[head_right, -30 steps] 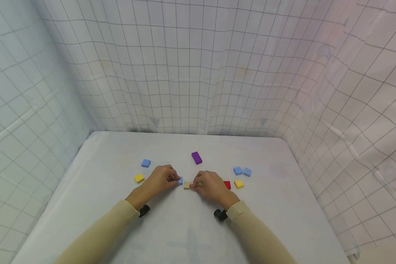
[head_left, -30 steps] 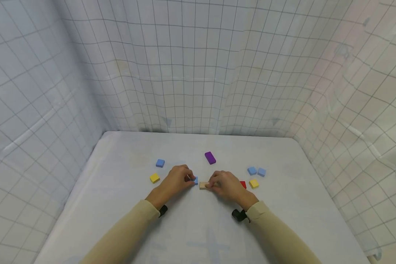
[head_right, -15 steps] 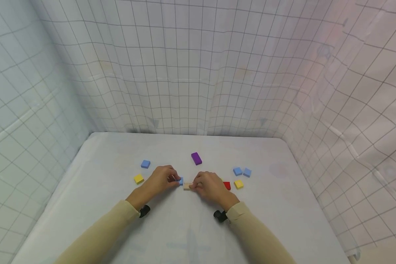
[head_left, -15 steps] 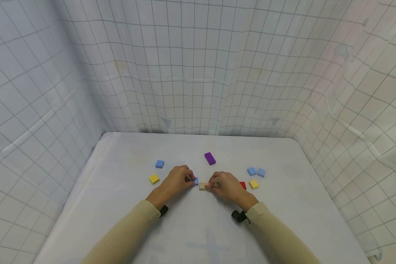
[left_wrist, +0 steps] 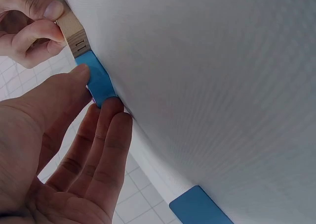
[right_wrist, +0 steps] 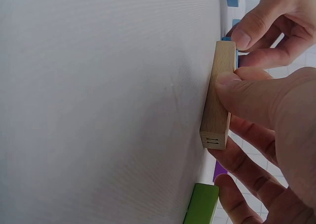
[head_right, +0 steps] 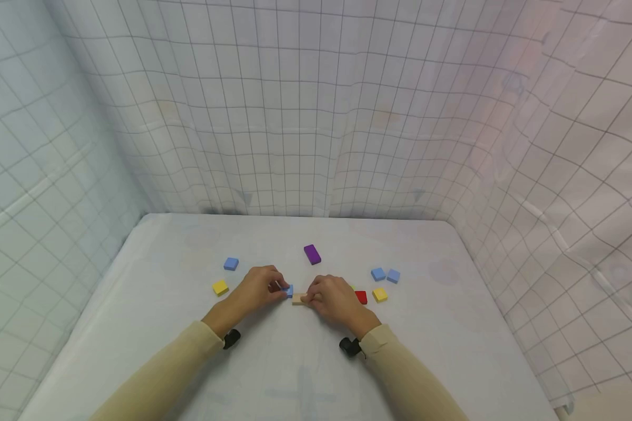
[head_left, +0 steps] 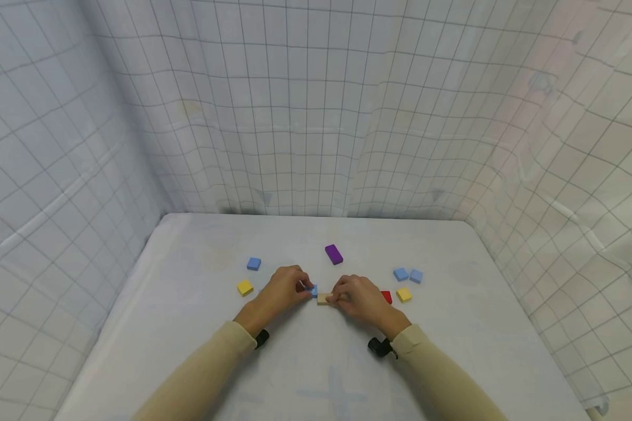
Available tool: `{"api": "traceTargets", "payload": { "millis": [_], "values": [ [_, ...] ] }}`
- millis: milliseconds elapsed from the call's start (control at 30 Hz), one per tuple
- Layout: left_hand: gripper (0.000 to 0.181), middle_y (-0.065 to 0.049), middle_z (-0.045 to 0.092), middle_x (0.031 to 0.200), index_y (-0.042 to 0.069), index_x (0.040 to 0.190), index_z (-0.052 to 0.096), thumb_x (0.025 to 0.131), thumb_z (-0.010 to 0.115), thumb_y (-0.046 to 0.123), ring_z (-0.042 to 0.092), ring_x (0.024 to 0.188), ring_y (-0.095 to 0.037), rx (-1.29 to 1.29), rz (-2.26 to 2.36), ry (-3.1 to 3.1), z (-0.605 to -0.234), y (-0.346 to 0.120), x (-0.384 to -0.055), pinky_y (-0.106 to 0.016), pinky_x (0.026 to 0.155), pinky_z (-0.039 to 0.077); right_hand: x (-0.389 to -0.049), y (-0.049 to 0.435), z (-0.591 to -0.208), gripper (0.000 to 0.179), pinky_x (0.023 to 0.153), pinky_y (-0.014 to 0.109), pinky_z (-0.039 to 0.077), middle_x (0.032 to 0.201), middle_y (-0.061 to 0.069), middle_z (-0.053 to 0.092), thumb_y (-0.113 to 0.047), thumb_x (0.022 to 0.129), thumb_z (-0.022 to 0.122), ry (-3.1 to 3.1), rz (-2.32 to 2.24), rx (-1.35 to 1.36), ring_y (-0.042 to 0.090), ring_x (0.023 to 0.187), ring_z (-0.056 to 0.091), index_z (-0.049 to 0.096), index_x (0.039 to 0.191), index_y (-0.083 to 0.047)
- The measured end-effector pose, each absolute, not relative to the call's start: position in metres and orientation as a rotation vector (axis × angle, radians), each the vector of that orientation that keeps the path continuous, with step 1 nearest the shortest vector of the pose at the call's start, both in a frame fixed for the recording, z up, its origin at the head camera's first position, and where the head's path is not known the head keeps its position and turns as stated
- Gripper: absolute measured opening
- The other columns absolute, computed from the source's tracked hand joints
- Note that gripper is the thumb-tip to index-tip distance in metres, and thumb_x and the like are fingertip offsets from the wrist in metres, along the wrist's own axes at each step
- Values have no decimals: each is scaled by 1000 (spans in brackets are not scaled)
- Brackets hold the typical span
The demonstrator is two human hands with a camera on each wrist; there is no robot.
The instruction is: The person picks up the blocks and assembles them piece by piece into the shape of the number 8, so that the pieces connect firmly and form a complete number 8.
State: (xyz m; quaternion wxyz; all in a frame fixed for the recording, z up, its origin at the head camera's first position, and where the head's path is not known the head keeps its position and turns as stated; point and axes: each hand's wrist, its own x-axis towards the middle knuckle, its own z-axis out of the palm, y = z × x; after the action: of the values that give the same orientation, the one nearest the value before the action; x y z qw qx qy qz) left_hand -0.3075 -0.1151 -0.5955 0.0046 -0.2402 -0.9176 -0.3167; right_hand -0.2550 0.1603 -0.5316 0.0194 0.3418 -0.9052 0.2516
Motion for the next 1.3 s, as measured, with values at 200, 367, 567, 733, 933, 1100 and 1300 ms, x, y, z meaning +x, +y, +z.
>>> {"api": "traceTargets", "payload": {
  "millis": [200, 367, 567, 733, 933, 1100, 1300],
  "values": [
    [14, 9, 77, 100, 21, 105, 90, 95, 99, 18, 68, 85, 8, -782, -973, -2862, -597, -116, -308, -16, 80, 62, -254, 159, -530, 8, 95, 42, 69, 111, 1, 87, -9, 101, 92, -2811, 791, 1049, 22, 106, 81, 94, 103, -16],
    [14, 9, 77, 100, 20, 106, 91, 95, 99, 19, 69, 85, 7, -787, -982, -2868, -597, -117, -309, -16, 81, 62, -255, 160, -531, 7, 92, 39, 69, 111, 1, 87, -10, 100, 93, -2802, 800, 1052, 21, 104, 81, 95, 104, -16],
    [14, 9, 77, 100, 21, 105, 91, 94, 100, 20, 69, 84, 6, -787, -984, -2872, -597, -117, -311, -17, 80, 63, -255, 158, -531, 7, 91, 37, 68, 110, 2, 88, -10, 100, 93, -2795, 795, 1049, 21, 103, 81, 95, 105, -15],
    [14, 7, 77, 99, 19, 105, 91, 95, 99, 18, 71, 86, 2, -790, -993, -2865, -592, -116, -306, -19, 79, 63, -253, 158, -529, 8, 91, 37, 68, 109, 1, 87, -10, 100, 93, -2806, 803, 1031, 21, 102, 81, 95, 105, -16],
    [16, -3, 79, 103, 11, 109, 90, 95, 99, 15, 78, 92, -11, -825, -966, -2824, -575, -114, -294, -26, 83, 66, -252, 158, -528, 9, 92, 39, 69, 110, 1, 87, -9, 100, 92, -2814, 802, 1021, 21, 102, 81, 95, 105, -15],
    [14, 3, 77, 101, 17, 106, 91, 95, 99, 17, 74, 89, -2, -767, -1000, -2877, -590, -115, -305, -22, 80, 65, -252, 158, -528, 9, 94, 40, 69, 110, 1, 87, -9, 101, 92, -2825, 809, 1007, 22, 104, 81, 95, 105, -16],
    [15, -4, 77, 100, 11, 106, 91, 94, 99, 13, 77, 87, -12, -803, -1052, -2830, -571, -113, -293, -28, 79, 67, -252, 158, -530, 8, 95, 41, 69, 111, 1, 87, -9, 101, 92, -2815, 796, 1021, 21, 104, 81, 95, 105, -16]
  ]
}}
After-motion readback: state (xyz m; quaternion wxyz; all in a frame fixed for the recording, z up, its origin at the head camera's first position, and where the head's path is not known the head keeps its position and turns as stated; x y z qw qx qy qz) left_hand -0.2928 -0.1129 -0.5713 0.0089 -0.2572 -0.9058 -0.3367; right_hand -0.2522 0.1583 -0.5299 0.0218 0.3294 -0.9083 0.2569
